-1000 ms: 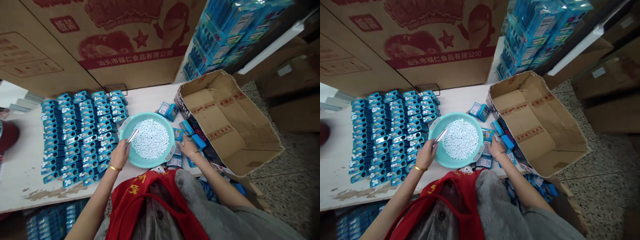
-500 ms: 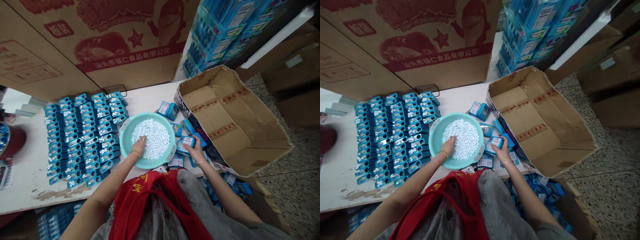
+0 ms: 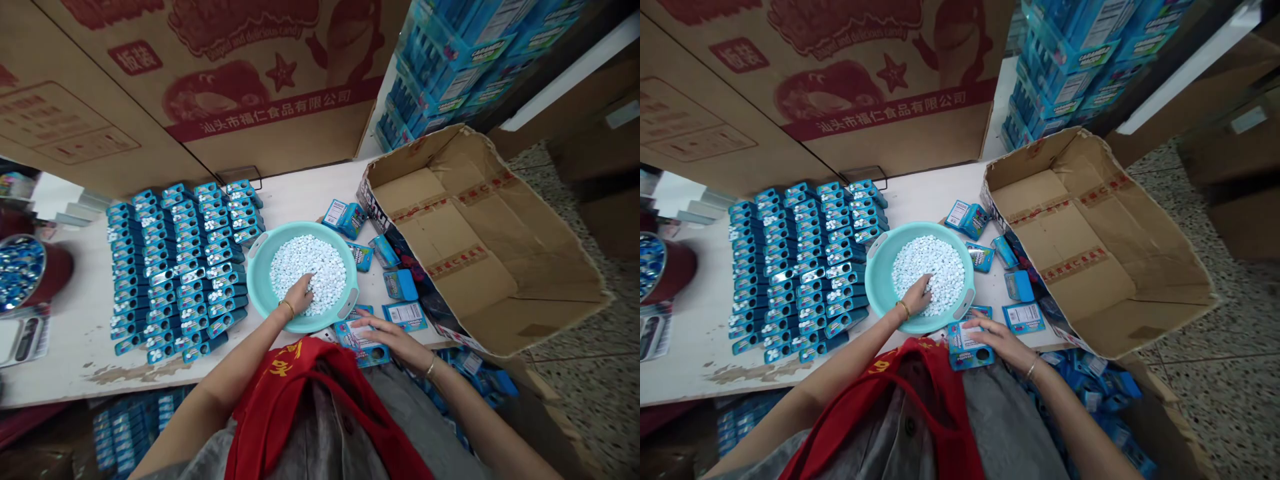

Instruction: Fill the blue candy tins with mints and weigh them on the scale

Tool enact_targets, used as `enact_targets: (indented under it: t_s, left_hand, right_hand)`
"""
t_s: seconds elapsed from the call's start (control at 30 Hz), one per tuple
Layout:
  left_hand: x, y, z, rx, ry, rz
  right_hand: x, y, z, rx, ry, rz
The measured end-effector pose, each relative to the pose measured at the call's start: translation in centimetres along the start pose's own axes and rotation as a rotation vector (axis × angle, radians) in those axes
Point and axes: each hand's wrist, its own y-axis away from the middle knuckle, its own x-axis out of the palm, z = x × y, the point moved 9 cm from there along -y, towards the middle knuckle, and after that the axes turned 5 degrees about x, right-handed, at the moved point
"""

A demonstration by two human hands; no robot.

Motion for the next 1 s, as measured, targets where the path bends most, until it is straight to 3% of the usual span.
enact_targets:
  t_s: [0.13,0.2,0.27,0.4,0.57,0.7,0.83,1.0]
  left_hand:
    - [-0.8,0.0,0.3,0.033,0.059,-0.034]
    - [-1.3,0.2,0.1,0.054,0.078,-0.049]
    - [-1.9,0.5,-0.1,0.078,0.093,-0.061]
    - [-4.2,1.6,-1.2,0.136,0.114,-0.076]
    - [-8.9,3.6,-3.6,0.258,0.093,-0.067]
    - [-12.5,5.4,-6.3,0.329,0.024,-0.011]
    - [-14.8,6.5,-9.3,0.355,-0.058,0.056]
    - [-14.6,6.7,-11.6,0.349,-0.288,0.204]
  right_hand:
    - [1.4,1.2,0.0,-0.122,0.104,0.222]
    - [1.8,1.3,-0.6,-0.139,0.126,0.229]
    - [1.7,0.8,-1.0,-0.161,0.127,0.13]
    - [0.0,0.2,-0.1,-0.286,0.179,-0.208]
    - [-2.5,0.2,3.9,-0.527,0.254,-0.463]
    - [-3.7,-1.0,6.6,-0.551,0.468,-0.683]
    - [-1.9,-3.2,9.0,-0.573,0.743,-0.691]
    - [0.5,-4.4,10.4,-0.615,0.889,-0.67]
